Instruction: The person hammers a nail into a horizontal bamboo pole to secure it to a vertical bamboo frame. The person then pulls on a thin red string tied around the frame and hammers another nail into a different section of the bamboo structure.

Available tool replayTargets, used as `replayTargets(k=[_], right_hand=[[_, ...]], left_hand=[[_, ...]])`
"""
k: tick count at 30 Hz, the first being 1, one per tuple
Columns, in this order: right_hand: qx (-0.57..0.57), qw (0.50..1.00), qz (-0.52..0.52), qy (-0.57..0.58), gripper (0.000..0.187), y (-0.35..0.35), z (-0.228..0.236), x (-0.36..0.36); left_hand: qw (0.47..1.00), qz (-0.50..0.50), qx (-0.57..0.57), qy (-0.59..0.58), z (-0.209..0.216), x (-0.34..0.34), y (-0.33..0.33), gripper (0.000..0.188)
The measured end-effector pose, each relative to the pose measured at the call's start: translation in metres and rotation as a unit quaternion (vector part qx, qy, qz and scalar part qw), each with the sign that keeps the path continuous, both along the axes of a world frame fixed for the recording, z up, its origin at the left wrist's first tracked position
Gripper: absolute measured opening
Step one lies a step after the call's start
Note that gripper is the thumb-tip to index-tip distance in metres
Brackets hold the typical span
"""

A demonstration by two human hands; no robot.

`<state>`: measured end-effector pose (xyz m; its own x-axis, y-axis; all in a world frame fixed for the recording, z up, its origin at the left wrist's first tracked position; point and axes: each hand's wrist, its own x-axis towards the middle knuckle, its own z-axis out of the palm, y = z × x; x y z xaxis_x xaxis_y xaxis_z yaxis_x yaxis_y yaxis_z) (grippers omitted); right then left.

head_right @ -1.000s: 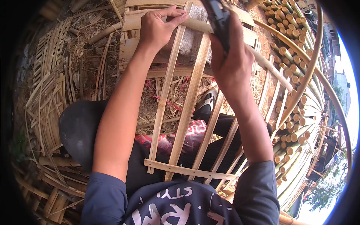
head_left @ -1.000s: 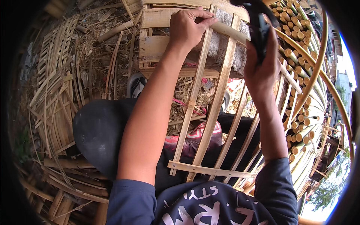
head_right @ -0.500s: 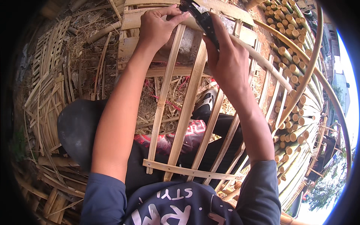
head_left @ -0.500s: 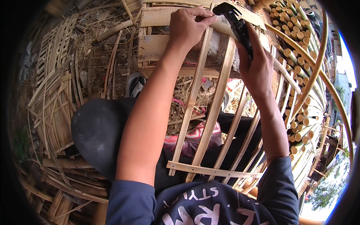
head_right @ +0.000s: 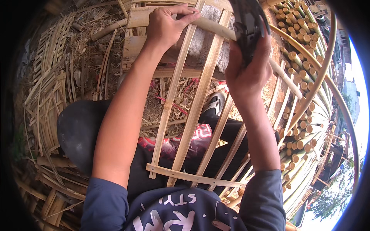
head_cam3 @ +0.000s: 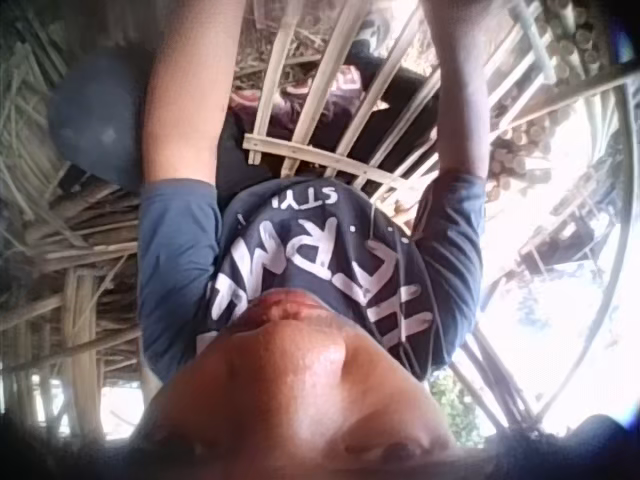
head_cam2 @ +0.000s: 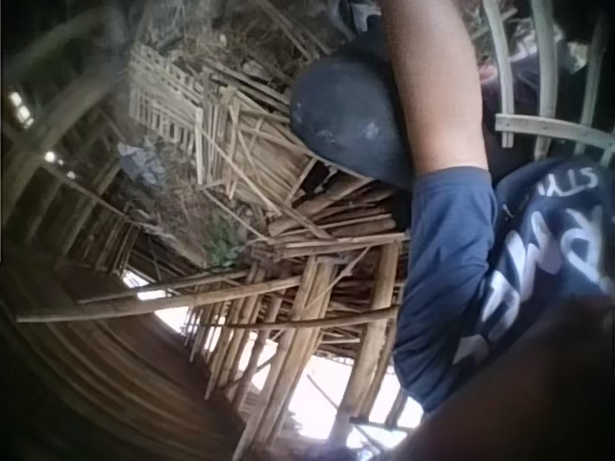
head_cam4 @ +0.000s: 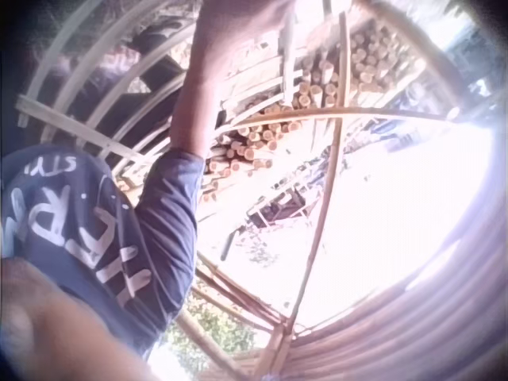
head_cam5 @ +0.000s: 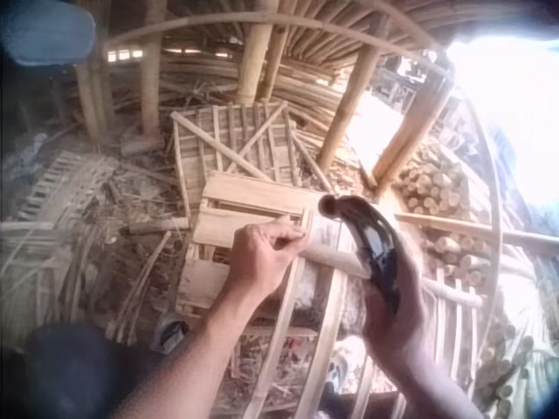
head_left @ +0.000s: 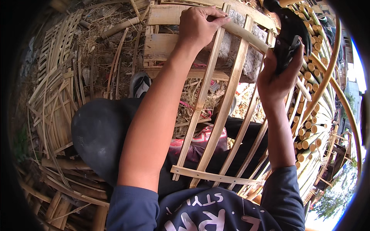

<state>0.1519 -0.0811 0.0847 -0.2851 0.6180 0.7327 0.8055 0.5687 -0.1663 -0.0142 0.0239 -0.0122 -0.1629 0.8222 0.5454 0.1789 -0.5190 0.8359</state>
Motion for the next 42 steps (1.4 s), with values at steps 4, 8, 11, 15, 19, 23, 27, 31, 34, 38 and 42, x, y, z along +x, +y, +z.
replayTargets(k=[4, 8, 11, 15, 19, 23, 27, 31, 34, 38, 42], right_hand=[[-0.124, 0.989, -0.004, -0.08, 0.05, 0.007, 0.007, -0.006], [-0.067, 0.996, -0.02, -0.058, 0.052, 0.0, 0.001, -0.005], [-0.027, 0.998, 0.009, -0.058, 0.05, 0.005, -0.001, -0.006], [0.01, 0.993, 0.016, 0.117, 0.051, -0.015, 0.022, 0.011], [-0.038, 0.991, -0.026, 0.124, 0.052, -0.027, 0.044, 0.035], [-0.095, 0.985, -0.064, 0.128, 0.049, -0.036, 0.06, 0.05], [-0.118, 0.979, -0.082, 0.147, 0.049, -0.049, 0.069, 0.067], [-0.173, 0.97, -0.112, 0.128, 0.05, -0.067, 0.079, 0.073], [-0.211, 0.96, -0.12, 0.137, 0.051, -0.081, 0.088, 0.075], [-0.201, 0.963, -0.127, 0.127, 0.051, -0.099, 0.09, 0.088], [-0.226, 0.95, -0.138, 0.164, 0.05, -0.114, 0.091, 0.103]], left_hand=[[0.999, 0.022, 0.038, -0.016, -0.005, -0.005, 0.007, 0.02], [1.0, 0.004, -0.009, 0.017, 0.0, 0.0, 0.004, 0.018], [0.998, 0.036, 0.053, 0.023, -0.008, -0.005, 0.007, 0.019], [0.999, -0.009, -0.037, 0.021, 0.003, 0.004, 0.002, 0.022], [0.996, -0.064, -0.048, 0.032, 0.027, 0.001, -0.006, 0.016], [0.995, -0.061, -0.069, 0.046, 0.047, 0.005, -0.015, 0.023], [0.99, -0.084, -0.103, 0.042, 0.064, 0.009, -0.018, 0.035], [0.994, -0.068, -0.073, 0.055, 0.069, 0.009, -0.015, 0.038], [0.995, -0.076, -0.051, 0.044, 0.074, 0.011, -0.015, 0.032], [0.994, -0.089, -0.057, 0.007, 0.077, 0.017, -0.015, 0.024], [0.994, -0.095, -0.047, -0.01, 0.081, 0.024, -0.015, 0.017]])
